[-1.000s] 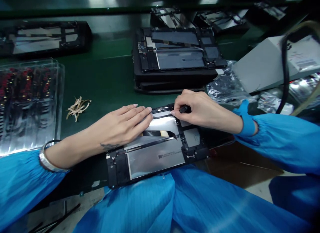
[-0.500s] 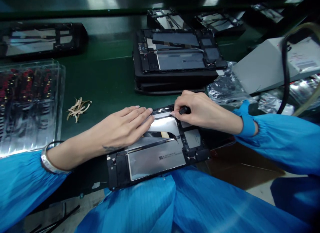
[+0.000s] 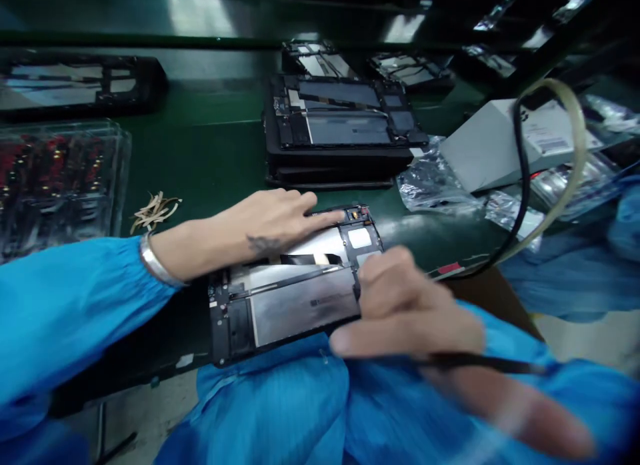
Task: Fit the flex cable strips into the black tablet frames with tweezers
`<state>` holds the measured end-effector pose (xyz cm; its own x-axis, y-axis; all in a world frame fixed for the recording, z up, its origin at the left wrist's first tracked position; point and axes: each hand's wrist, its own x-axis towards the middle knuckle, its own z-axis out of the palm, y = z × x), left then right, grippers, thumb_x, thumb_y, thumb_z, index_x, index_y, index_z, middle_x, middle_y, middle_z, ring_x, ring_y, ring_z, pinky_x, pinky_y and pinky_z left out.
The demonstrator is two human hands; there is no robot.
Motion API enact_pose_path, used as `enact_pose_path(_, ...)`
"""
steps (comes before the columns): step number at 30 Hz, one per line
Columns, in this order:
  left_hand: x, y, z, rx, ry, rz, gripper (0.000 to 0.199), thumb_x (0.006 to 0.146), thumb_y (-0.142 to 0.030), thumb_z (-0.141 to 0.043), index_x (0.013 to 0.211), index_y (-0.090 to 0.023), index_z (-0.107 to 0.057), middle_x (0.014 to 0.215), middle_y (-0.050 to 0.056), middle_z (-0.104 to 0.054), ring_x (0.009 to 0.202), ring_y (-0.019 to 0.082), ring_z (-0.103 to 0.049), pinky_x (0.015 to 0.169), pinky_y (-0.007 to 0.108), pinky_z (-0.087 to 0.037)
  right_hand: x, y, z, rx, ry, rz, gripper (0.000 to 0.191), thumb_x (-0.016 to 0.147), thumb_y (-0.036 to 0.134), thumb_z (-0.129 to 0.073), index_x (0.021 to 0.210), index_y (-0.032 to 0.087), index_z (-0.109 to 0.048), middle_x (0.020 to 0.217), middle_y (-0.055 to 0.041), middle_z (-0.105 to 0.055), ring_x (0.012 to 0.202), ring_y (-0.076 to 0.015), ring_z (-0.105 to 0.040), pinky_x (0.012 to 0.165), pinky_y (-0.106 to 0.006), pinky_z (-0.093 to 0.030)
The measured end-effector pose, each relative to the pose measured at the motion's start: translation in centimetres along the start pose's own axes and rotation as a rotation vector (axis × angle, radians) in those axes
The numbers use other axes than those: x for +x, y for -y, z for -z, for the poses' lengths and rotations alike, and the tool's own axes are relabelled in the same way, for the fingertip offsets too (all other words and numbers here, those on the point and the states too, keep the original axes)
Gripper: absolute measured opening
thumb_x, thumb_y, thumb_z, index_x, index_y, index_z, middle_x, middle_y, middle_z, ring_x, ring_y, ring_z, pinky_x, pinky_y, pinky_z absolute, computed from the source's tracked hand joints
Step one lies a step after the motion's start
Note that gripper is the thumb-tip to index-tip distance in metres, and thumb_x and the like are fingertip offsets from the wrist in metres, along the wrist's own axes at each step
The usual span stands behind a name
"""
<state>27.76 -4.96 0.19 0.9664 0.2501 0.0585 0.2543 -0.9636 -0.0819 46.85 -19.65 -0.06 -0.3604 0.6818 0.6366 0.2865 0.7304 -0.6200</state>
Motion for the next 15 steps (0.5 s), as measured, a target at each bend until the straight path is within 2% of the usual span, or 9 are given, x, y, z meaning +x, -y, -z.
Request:
enact_pose_path(1,0.2,0.7,-0.3,-0.098,-0.002,0.049,0.039,0.105,-0.024,-0.038,0.138,-0.02,-0.058,0.107,0.01,-0.064,0.081,0.019,-0.063,0.068,0.029,-0.044,-0.8,0.3,-1.6,0.114,-0.069,0.054,0.05,0.104,0.055,-0.04,0.098,0.021,-0.077,0.065,0.0,-0.059,0.064,-0.0127,-0.058,0.066,-0.03,-0.054)
enact_pose_path(3,0.6,2.0,-0.7,-0.298,-0.007,0.142,0.038,0.105,-0.033,-0.039,0.123,-0.017,-0.068,0.105,0.009,-0.067,0.083,0.017,-0.064,0.07,0.027,-0.044,-2.1,0.1,-4.5,0.323,-0.18,-0.012,0.071,0.106,0.058,-0.019,0.094,0.015,-0.075,0.059,-0.0011,-0.058,0.051,-0.0114,-0.052,0.052,-0.029,-0.049)
enact_pose_path(5,1.1,2.8,-0.6,-0.473,0.037,0.223,0.039,0.103,-0.039,-0.043,0.106,-0.016,-0.074,0.098,0.007,-0.07,0.082,0.016,-0.065,0.072,0.025,-0.043,-2.8,-0.7,-6.3,0.349,-0.174,0.035,0.073,0.104,0.062,-0.021,0.107,0.011,-0.073,0.064,-0.0039,-0.063,0.054,-0.0128,-0.057,0.052,-0.028,-0.051)
enact_pose_path(7,1.4,3.2,0.1,-0.602,0.111,0.312,0.039,0.099,-0.044,-0.048,0.1,-0.016,-0.076,0.094,0.006,-0.072,0.079,0.015,-0.064,0.07,0.023,-0.043,-2.9,-1.4,-6.8,0.198,-0.109,0.146,0.072,0.101,0.065,-0.032,0.124,0.007,-0.068,0.077,-0.0092,-0.069,0.073,-0.0185,-0.068,0.067,-0.031,-0.06)
enact_pose_path(10,1.4,3.3,1.2,-0.759,0.183,0.371,0.045,0.096,-0.049,-0.051,0.104,-0.014,-0.077,0.094,0.005,-0.073,0.079,0.016,-0.062,0.067,0.022,-0.041,-2.6,-1.6,-6.5,-0.041,-0.11,0.229,0.066,0.097,0.057,-0.051,0.141,0.009,-0.058,0.099,-0.0155,-0.071,0.1,-0.0254,-0.07,0.088,-0.039,-0.062)
enact_pose_path(15,0.3,3.7,1.9,-0.922,0.167,0.387,0.048,0.095,-0.053,-0.052,0.104,-0.013,-0.077,0.093,0.004,-0.072,0.079,0.015,-0.059,0.068,0.02,-0.041,-2.2,-1.3,-6.7,-0.076,-0.223,0.136,0.055,0.097,0.044,-0.058,0.148,0.023,-0.054,0.108,-0.0125,-0.07,0.103,-0.0246,-0.069,0.09,-0.039,-0.061)
